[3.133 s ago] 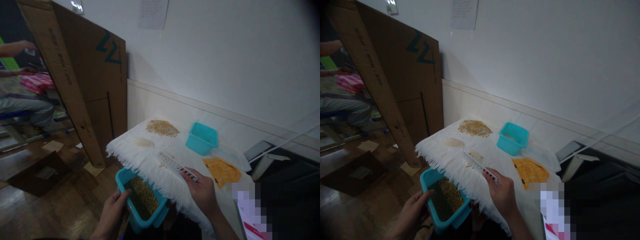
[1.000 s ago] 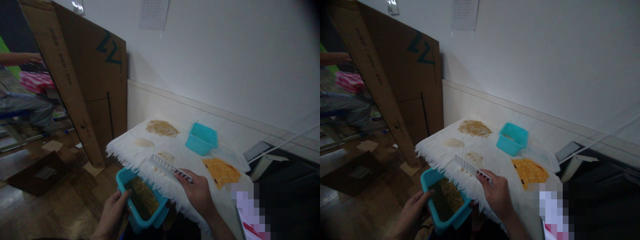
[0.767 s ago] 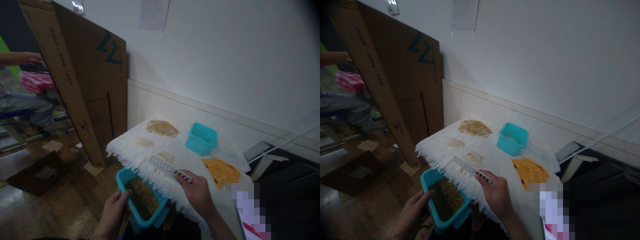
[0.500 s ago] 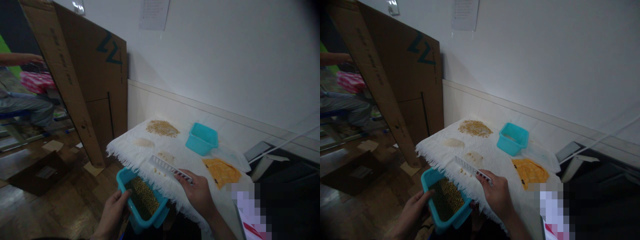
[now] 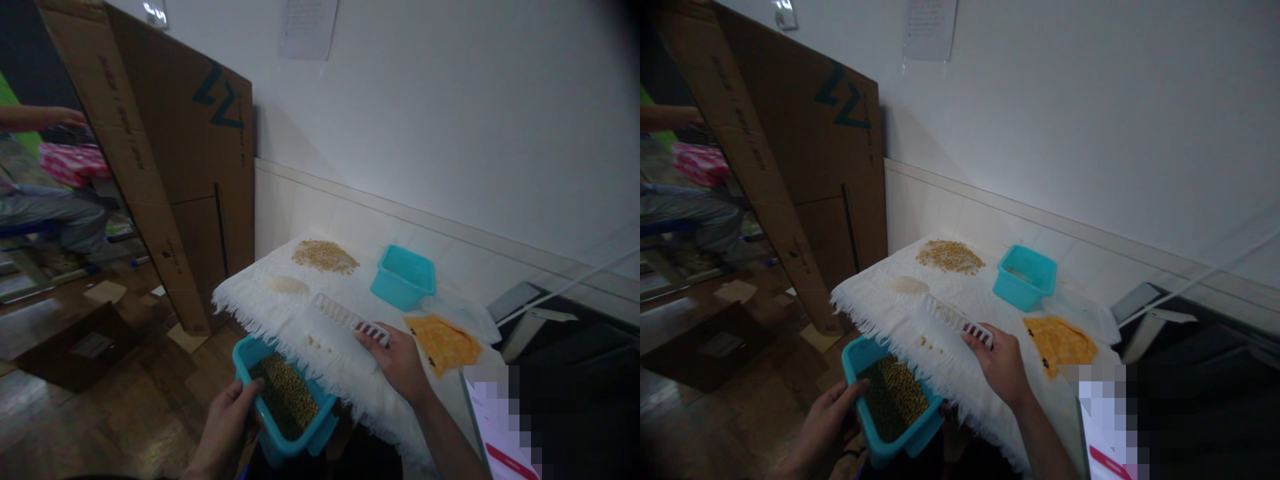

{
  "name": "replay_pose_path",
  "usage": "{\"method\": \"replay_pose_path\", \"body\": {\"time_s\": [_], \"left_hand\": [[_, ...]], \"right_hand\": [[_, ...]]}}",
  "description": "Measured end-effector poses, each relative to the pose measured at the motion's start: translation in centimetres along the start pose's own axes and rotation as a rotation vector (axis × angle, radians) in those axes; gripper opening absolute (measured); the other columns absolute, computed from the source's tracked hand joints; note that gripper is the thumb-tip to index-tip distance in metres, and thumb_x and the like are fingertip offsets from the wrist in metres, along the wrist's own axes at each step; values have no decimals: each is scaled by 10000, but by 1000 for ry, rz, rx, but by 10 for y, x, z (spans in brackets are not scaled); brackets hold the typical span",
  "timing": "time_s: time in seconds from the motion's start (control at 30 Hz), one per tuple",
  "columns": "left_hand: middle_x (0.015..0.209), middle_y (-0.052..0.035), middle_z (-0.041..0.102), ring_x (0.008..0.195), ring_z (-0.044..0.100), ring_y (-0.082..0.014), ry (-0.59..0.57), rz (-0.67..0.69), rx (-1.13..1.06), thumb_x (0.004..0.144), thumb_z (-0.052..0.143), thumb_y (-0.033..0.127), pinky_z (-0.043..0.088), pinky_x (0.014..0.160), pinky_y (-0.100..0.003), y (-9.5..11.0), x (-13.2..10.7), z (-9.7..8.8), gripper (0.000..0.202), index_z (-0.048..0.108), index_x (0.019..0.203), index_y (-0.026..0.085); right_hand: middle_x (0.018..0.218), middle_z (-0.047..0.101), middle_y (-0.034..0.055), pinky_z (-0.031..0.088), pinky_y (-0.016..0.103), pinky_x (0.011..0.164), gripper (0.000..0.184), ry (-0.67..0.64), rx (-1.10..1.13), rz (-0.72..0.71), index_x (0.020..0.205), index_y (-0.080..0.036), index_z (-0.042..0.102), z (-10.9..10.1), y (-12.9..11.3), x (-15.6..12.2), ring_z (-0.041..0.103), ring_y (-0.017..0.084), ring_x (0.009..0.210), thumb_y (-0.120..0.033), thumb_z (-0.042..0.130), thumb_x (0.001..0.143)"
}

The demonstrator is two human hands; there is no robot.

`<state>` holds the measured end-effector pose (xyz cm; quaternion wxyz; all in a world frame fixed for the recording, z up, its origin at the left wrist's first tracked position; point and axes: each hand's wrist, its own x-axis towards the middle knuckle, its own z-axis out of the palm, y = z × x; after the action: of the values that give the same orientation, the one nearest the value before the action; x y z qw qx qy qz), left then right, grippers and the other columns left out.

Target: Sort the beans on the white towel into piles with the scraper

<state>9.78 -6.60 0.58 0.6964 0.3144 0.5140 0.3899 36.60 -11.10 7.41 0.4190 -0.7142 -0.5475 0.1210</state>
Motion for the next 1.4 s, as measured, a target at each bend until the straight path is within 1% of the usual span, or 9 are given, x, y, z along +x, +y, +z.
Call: {"method": "replay_pose_path", "body": {"time_s": [0.2,0.43,0.63,0.8,0.93,1.0,1.07,1.2,1.4], "left_hand": [[482,45,543,440,473,-103,-6,7,-22,596,826,451,419,449,-226,-1,0,0,330,637,586,181],[451,59,504,409,419,-88,-8,21,24,644,795,466,347,411,-212,-5,1,-2,346,588,563,200],[491,41,553,437,468,-105,-2,9,-9,594,815,455,385,436,-228,0,-1,1,330,622,596,187],[458,53,509,401,412,-86,-3,33,0,602,809,466,328,403,-214,-5,1,-1,348,615,573,179],[455,43,523,392,428,-93,-6,26,38,615,795,484,314,392,-212,-9,1,-2,359,615,569,176],[454,44,522,394,440,-95,-20,29,35,622,792,491,326,399,-210,-10,1,-3,365,620,576,173],[451,48,517,395,442,-97,-24,40,32,626,791,493,337,405,-210,-10,0,-3,366,621,575,173],[448,49,508,401,430,-95,-22,42,34,630,792,485,335,405,-212,-9,-1,-1,361,614,560,179],[433,52,488,392,406,-89,-5,21,38,617,794,474,304,395,-214,-8,0,0,356,593,550,188]], "right_hand": [[586,644,12,409,246,509,387,68,-32,19,767,-147,744,-14,10,14,559,162,549,-509,616,820],[585,644,3,415,237,496,412,17,80,33,783,-142,741,-5,11,9,556,151,538,-544,652,806],[582,664,12,435,243,496,414,38,-17,7,727,-146,724,-13,10,16,584,162,536,-541,637,815],[655,734,41,476,227,477,414,140,-151,-61,816,-166,767,-9,-7,-21,671,179,559,-507,552,910],[792,788,77,540,229,510,403,273,-431,-201,909,-204,801,-11,-8,-65,739,203,612,-451,487,966],[902,795,81,560,229,527,381,223,-531,-359,952,-243,809,-14,-4,-82,756,207,656,-403,464,975],[927,794,73,580,227,554,335,184,-569,-416,988,-267,808,-14,-1,-92,761,206,666,-363,488,968],[822,794,60,608,228,622,307,149,-509,-325,984,-258,811,-4,-5,-99,758,202,635,-378,530,956],[868,792,87,597,250,590,381,287,-445,-170,969,-245,813,-3,-2,-106,757,224,651,-461,499,961]]}}
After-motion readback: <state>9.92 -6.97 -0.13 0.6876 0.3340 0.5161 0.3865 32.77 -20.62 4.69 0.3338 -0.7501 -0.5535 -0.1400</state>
